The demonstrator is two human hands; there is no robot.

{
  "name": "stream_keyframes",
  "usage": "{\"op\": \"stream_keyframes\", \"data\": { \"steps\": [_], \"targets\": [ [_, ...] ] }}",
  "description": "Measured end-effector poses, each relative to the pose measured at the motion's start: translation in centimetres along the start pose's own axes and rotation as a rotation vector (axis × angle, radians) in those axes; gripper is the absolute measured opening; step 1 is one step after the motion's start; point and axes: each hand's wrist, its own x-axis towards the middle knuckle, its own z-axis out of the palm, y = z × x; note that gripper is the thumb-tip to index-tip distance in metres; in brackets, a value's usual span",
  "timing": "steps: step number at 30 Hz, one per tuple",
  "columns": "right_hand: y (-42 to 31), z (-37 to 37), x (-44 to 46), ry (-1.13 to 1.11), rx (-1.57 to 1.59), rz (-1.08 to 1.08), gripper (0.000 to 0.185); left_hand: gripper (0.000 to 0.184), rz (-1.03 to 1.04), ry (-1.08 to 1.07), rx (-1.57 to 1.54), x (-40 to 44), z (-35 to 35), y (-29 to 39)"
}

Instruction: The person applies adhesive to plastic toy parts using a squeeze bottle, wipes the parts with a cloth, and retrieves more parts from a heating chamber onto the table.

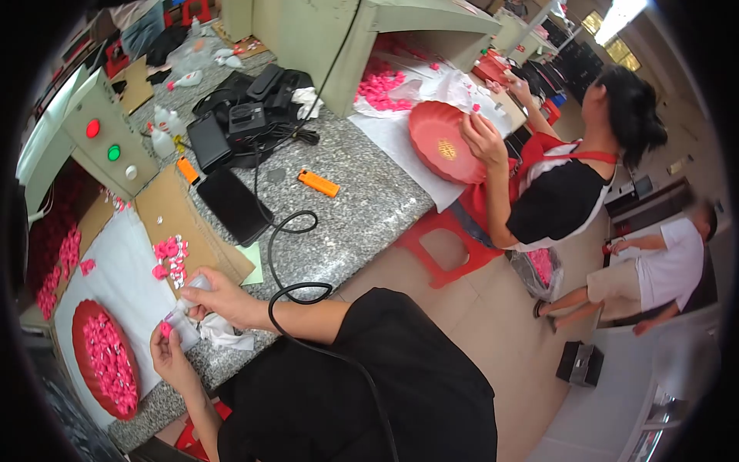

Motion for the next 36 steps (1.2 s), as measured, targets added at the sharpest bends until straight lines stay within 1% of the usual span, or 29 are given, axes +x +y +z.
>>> {"op": "stream_keyframes", "data": {
  "steps": [6,10,13,15,18,19,20,21,22,23,24,26,28,29,30,31,32,34,35,36],
  "targets": [
    [-0.2,-0.1,0.0,0.027,0.087,0.036,0.023,0.023,0.04,0.032,0.106,-0.2,0.1,0.6],
    [-0.3,-0.1,-0.1,0.017,0.107,0.055,0.025,0.022,0.077,0.048,0.099,-0.2,0.6,2.3],
    [-0.3,-0.3,0.0,0.004,0.121,0.069,0.025,0.023,0.04,0.056,0.032,0.3,0.9,2.6],
    [-0.4,-0.2,0.0,-0.007,0.129,0.082,0.024,0.023,-0.065,0.025,-0.112,0.6,0.7,1.7],
    [-0.3,-0.1,-0.1,0.025,0.141,0.061,0.023,0.022,-0.055,-0.019,-0.082,0.6,0.5,1.2],
    [0.0,-0.4,0.0,0.007,0.127,0.052,0.022,0.023,-0.104,-0.005,0.017,0.4,0.6,1.9],
    [0.1,-0.7,0.1,-0.001,0.085,0.048,0.02,0.022,-0.097,0.02,0.045,0.3,1.0,1.9],
    [0.0,-0.3,-0.3,0.081,0.061,0.032,0.027,0.022,-0.091,0.043,0.061,-0.2,1.6,2.9],
    [0.2,-0.3,-0.3,0.112,0.022,0.022,0.027,0.021,-0.104,0.043,-0.019,-0.2,1.7,2.6],
    [0.3,-0.5,-0.2,0.092,-0.05,-0.019,0.025,0.02,-0.041,0.011,0.138,-0.2,1.5,3.2],
    [0.1,0.4,-0.3,0.169,-0.039,-0.034,0.022,0.021,-0.036,0.019,0.106,-0.2,1.2,2.7],
    [0.2,0.4,-0.3,0.123,-0.124,-0.118,0.019,0.021,0.021,0.042,-0.065,-0.3,1.0,1.3],
    [-0.3,0.7,-0.7,0.106,-0.153,-0.144,0.021,0.021,-0.006,0.1,-0.059,-0.4,0.8,1.5],
    [-0.3,0.8,-0.8,0.081,-0.153,-0.117,0.021,0.021,-0.002,0.074,-0.108,-0.3,1.2,1.5],
    [-0.4,0.7,-1.1,0.075,-0.282,-0.172,0.021,0.021,0.0,0.038,-0.167,-0.3,1.6,1.4],
    [-0.4,0.7,-1.3,0.073,-0.412,-0.231,0.022,0.02,0.026,0.047,-0.141,-0.4,1.6,1.3],
    [-0.4,0.9,-1.5,0.067,-0.416,-0.217,0.022,0.02,0.017,0.061,-0.142,-0.4,1.7,1.4],
    [-0.2,1.3,-1.6,0.056,-0.52,-0.325,0.022,0.019,0.042,0.05,-0.114,-0.5,1.6,1.2],
    [0.0,1.1,-1.6,0.056,-0.522,-0.32,0.022,0.019,0.038,0.053,-0.116,-0.5,1.5,1.0],
    [0.1,0.7,-1.5,0.024,-0.616,-0.386,0.021,0.02,0.051,0.055,-0.095,-0.4,1.6,0.8]
  ]
}}
